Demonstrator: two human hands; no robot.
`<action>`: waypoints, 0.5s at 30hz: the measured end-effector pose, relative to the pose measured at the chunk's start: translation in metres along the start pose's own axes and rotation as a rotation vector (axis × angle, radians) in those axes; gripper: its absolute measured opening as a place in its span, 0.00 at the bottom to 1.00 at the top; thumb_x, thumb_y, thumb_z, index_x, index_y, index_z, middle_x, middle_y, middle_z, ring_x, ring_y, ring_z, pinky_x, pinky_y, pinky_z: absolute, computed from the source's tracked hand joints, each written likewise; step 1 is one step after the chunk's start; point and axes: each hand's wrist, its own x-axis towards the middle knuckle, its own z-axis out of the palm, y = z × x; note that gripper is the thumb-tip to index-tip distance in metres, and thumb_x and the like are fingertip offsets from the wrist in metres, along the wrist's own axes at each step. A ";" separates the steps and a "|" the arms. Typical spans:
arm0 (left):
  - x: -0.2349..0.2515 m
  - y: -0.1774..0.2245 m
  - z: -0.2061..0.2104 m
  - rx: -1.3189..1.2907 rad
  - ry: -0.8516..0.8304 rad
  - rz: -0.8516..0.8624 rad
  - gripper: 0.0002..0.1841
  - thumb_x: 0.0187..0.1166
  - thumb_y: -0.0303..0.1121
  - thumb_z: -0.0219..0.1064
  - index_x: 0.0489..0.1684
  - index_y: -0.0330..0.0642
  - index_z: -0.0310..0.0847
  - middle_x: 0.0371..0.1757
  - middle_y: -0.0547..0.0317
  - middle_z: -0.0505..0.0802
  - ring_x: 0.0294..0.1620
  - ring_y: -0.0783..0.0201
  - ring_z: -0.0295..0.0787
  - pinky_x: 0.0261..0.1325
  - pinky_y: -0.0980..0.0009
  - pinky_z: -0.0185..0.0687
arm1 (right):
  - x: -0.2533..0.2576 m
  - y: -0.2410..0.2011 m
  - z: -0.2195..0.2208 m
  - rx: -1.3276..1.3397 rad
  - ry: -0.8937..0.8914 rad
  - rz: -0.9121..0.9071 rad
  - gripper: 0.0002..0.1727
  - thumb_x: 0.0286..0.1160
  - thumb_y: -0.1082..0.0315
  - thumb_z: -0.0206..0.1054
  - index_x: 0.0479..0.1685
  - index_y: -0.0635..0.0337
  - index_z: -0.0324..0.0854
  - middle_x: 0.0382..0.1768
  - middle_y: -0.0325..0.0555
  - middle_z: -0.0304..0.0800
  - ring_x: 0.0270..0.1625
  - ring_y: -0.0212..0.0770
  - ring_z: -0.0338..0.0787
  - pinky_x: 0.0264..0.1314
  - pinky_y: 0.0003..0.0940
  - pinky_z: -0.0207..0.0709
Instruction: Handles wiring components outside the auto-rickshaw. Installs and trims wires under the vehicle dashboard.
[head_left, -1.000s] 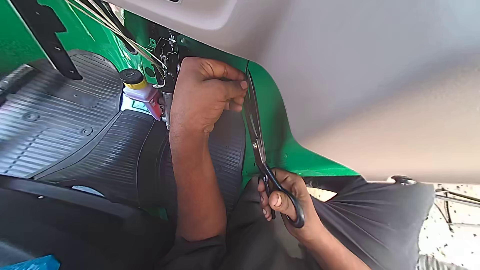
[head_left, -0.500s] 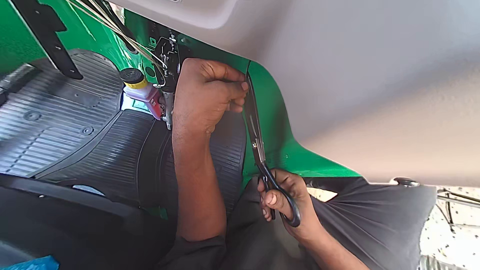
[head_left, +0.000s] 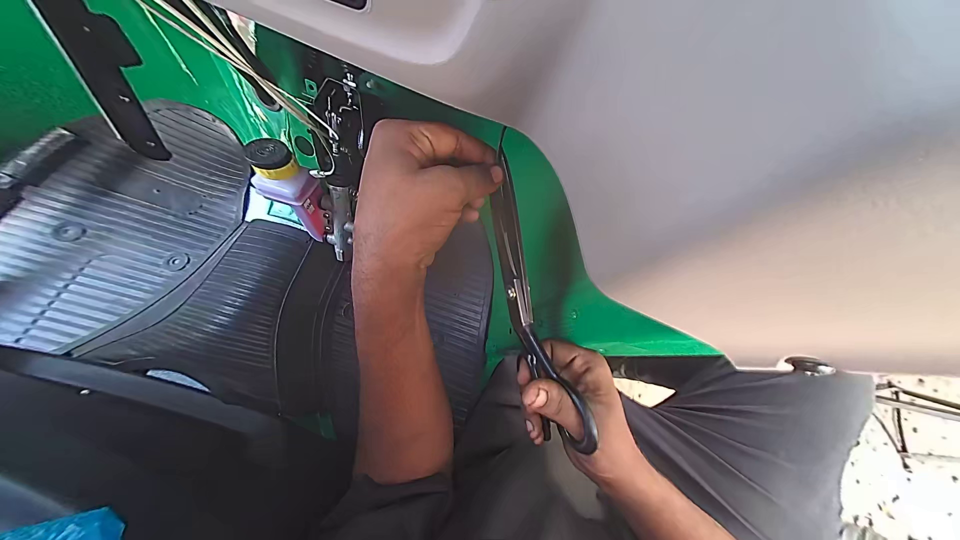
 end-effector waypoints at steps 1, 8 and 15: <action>0.001 -0.003 -0.001 -0.004 -0.006 0.031 0.03 0.70 0.25 0.77 0.36 0.40 0.93 0.32 0.60 0.95 0.26 0.69 0.89 0.27 0.74 0.88 | 0.000 0.000 0.000 0.003 -0.002 -0.002 0.16 0.71 0.62 0.80 0.37 0.67 0.81 0.22 0.45 0.85 0.18 0.34 0.85 0.18 0.29 0.83; 0.007 -0.011 0.005 -0.181 0.010 0.017 0.06 0.82 0.31 0.70 0.47 0.39 0.89 0.42 0.56 0.95 0.43 0.60 0.95 0.43 0.59 0.96 | 0.000 0.001 -0.001 0.035 -0.028 -0.010 0.17 0.73 0.61 0.79 0.37 0.67 0.81 0.22 0.44 0.85 0.18 0.34 0.85 0.18 0.30 0.84; 0.002 -0.049 -0.002 -0.632 -0.456 -0.111 0.16 0.76 0.34 0.73 0.59 0.43 0.84 0.49 0.52 0.94 0.44 0.59 0.95 0.44 0.61 0.95 | 0.000 0.001 -0.002 0.073 -0.040 -0.028 0.18 0.73 0.58 0.79 0.38 0.66 0.82 0.23 0.44 0.86 0.19 0.34 0.86 0.18 0.29 0.84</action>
